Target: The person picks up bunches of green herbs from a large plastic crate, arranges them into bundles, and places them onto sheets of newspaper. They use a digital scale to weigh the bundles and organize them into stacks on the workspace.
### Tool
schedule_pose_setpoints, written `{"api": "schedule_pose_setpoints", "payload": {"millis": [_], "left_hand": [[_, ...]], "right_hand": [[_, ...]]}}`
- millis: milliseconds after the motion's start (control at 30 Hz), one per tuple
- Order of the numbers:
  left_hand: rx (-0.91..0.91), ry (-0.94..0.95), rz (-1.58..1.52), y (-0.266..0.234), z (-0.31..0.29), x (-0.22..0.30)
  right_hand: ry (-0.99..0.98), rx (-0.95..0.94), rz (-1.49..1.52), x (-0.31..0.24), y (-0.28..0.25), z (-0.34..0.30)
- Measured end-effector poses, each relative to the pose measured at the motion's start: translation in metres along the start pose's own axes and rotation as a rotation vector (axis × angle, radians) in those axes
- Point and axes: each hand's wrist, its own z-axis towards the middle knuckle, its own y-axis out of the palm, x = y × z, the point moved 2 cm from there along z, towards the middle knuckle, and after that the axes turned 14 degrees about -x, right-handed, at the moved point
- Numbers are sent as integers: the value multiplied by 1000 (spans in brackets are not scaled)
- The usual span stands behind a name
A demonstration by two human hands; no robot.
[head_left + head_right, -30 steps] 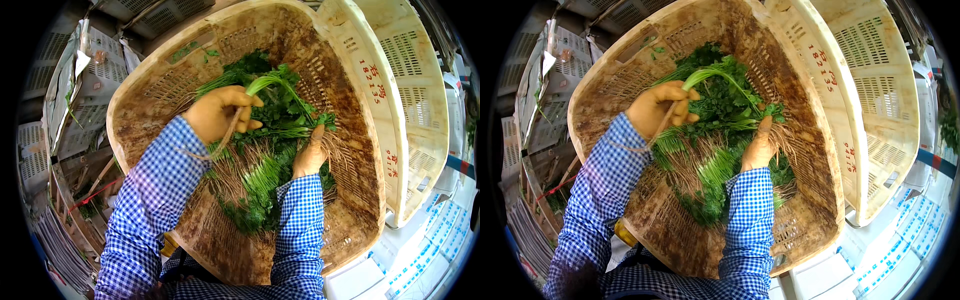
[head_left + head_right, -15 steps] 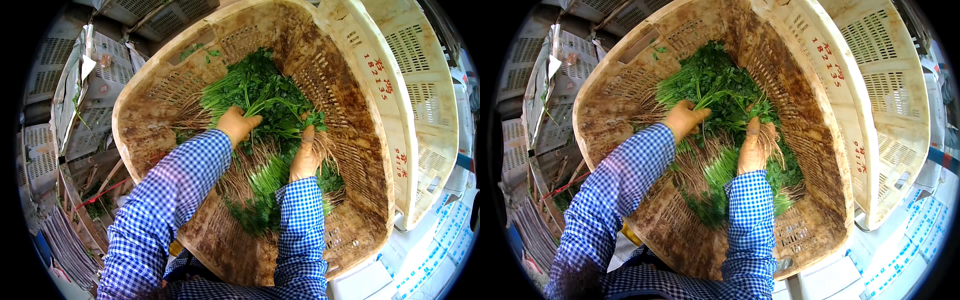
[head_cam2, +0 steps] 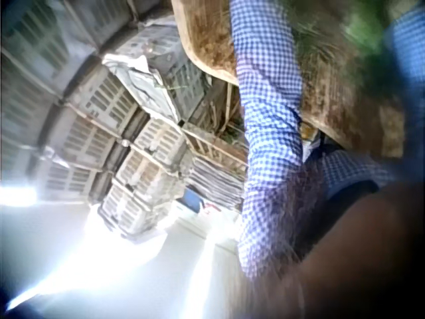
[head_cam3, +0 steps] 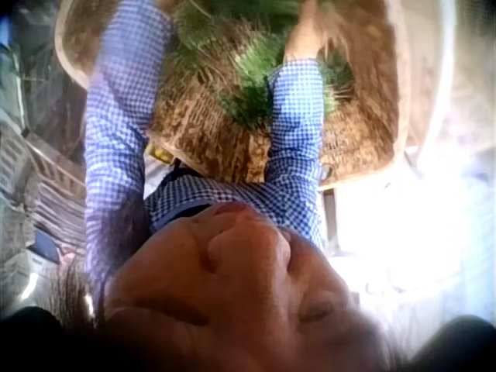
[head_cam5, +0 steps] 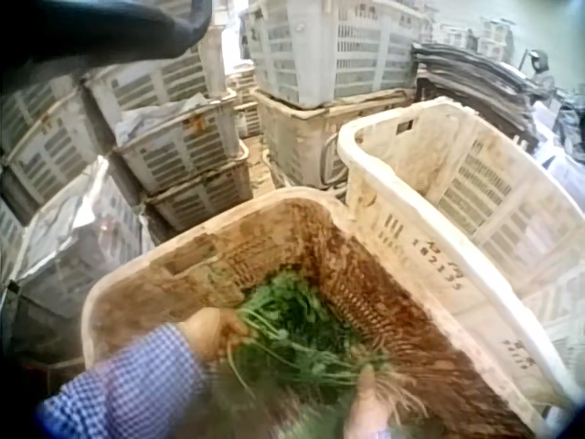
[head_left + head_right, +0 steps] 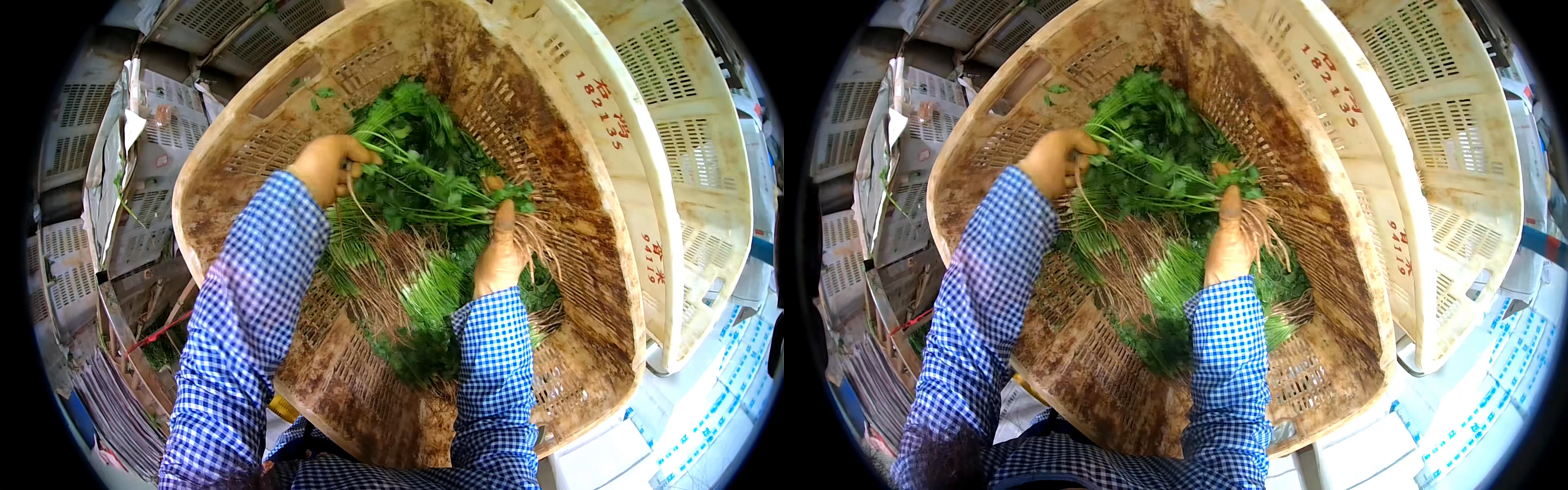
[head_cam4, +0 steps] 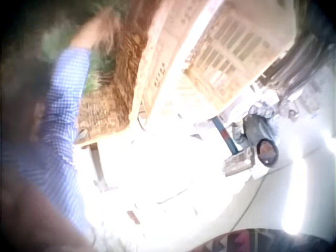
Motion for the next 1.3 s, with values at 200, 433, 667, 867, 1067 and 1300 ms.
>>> {"api": "schedule_pose_setpoints", "payload": {"millis": [200,433,667,867,1067,1300], "left_hand": [[101,162,-349,-6,-18,-7],[-145,168,-520,34,-15,-28],[-192,134,-396,110,-7,-56],[-176,240,20,103,1,-68],[-111,121,870,88,2,-71],[-206,221,-423,117,0,-85]], "right_hand": [[233,-62,-474,5,-34,7],[-56,110,-928,32,-44,-13],[-237,-273,106,-17,15,-33],[-544,-528,7,-12,50,-43],[-590,-518,-168,-9,59,-35],[-384,-416,277,-12,49,-27]]}}
